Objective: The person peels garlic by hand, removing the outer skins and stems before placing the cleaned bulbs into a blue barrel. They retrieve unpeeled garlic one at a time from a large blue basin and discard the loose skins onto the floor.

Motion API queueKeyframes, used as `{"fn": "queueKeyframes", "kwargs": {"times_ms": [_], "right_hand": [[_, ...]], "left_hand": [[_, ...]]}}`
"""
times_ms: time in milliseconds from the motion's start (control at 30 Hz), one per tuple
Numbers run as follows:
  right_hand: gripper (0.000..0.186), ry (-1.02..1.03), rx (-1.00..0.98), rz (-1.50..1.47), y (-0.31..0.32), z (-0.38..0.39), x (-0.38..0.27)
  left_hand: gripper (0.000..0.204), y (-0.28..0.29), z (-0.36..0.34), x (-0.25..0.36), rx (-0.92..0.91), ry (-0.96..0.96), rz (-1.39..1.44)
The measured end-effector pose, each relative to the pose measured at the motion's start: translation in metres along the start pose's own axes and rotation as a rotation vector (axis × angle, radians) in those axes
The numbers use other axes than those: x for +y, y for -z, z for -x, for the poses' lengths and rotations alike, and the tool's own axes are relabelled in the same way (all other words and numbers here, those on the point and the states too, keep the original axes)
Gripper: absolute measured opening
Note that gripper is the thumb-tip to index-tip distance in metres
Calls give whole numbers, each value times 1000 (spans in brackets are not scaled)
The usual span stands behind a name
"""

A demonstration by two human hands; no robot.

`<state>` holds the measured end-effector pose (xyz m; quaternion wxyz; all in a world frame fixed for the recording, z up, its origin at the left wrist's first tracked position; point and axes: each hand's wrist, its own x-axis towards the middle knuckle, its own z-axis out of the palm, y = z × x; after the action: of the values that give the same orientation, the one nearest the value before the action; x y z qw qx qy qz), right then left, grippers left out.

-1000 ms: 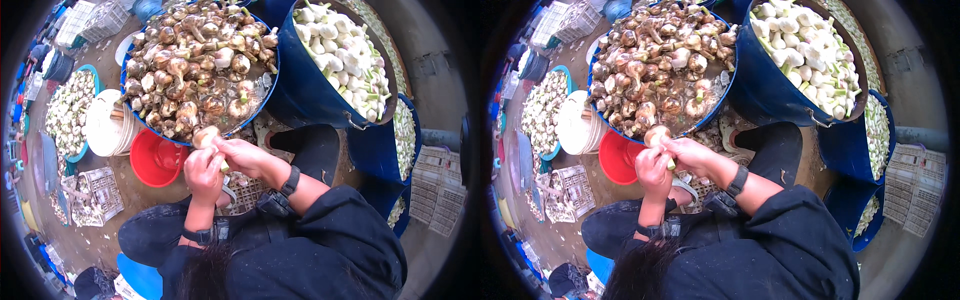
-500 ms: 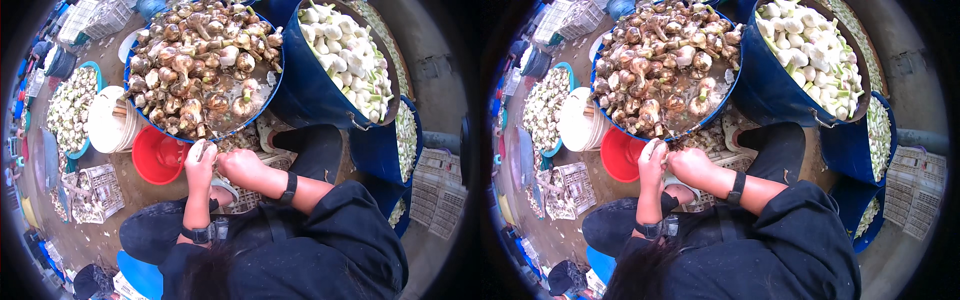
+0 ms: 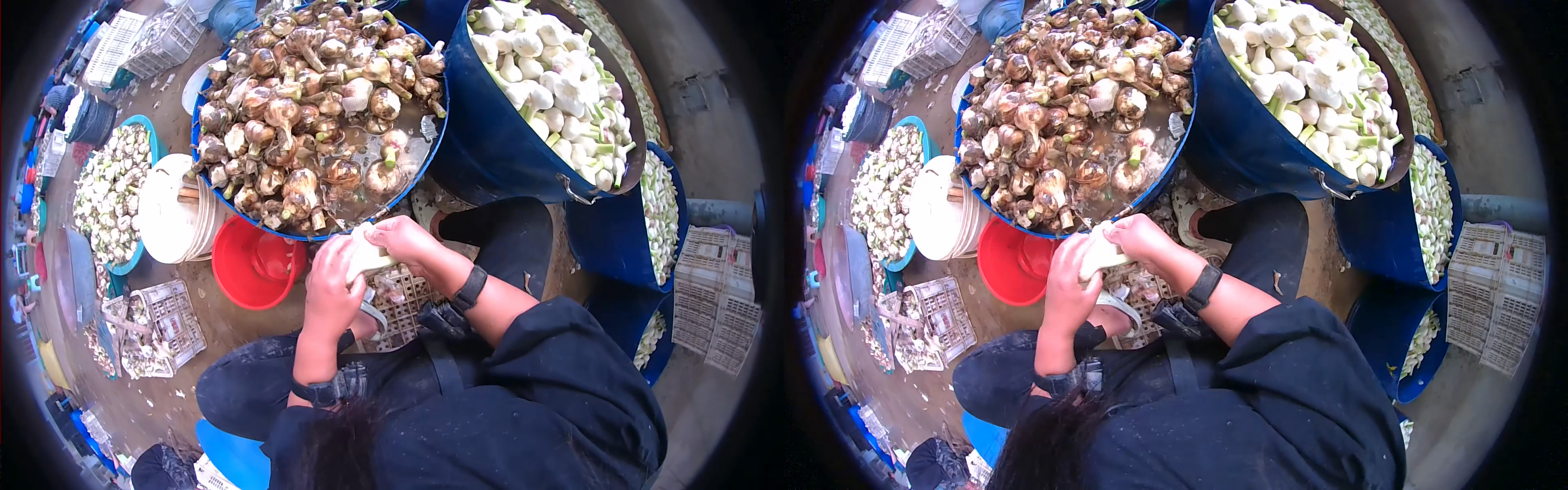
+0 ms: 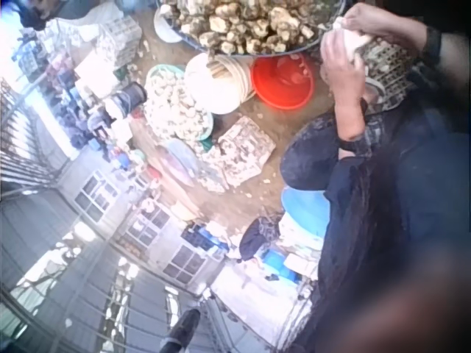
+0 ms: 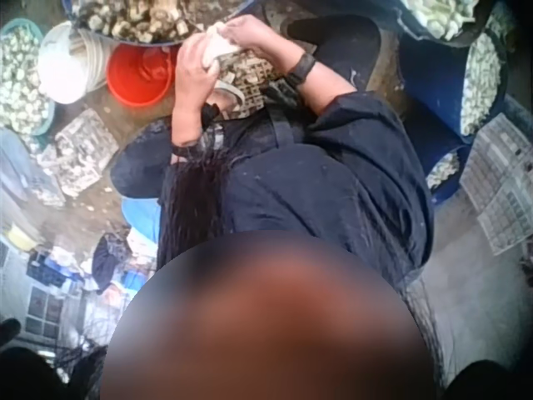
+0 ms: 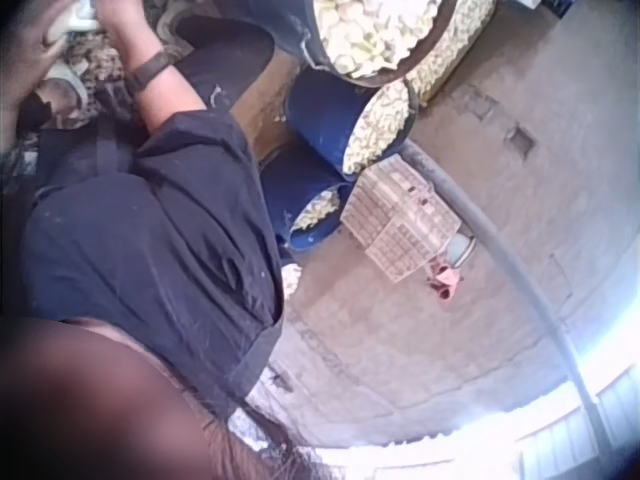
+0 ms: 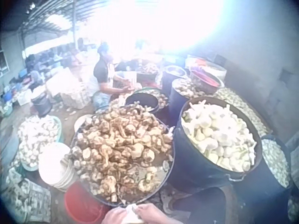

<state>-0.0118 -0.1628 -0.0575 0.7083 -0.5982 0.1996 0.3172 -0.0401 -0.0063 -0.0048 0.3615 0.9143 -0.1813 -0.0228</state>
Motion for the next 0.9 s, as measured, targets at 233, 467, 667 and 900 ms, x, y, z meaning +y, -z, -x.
{"fn": "queueKeyframes", "kwargs": {"times_ms": [233,467,667,900], "right_hand": [[25,276,-263,-611,-15,31,-12],[22,560,-234,-686,43,60,-14],[71,701,-77,758,31,55,-45],[13,529,-135,153,-25,43,-45]], "left_hand": [[10,-34,-3,-26,599,404,966],[27,-11,12,-51,488,1019,1911],[15,0,-1,-24,632,821,1359],[16,-9,-2,-19,567,355,1358]]}}
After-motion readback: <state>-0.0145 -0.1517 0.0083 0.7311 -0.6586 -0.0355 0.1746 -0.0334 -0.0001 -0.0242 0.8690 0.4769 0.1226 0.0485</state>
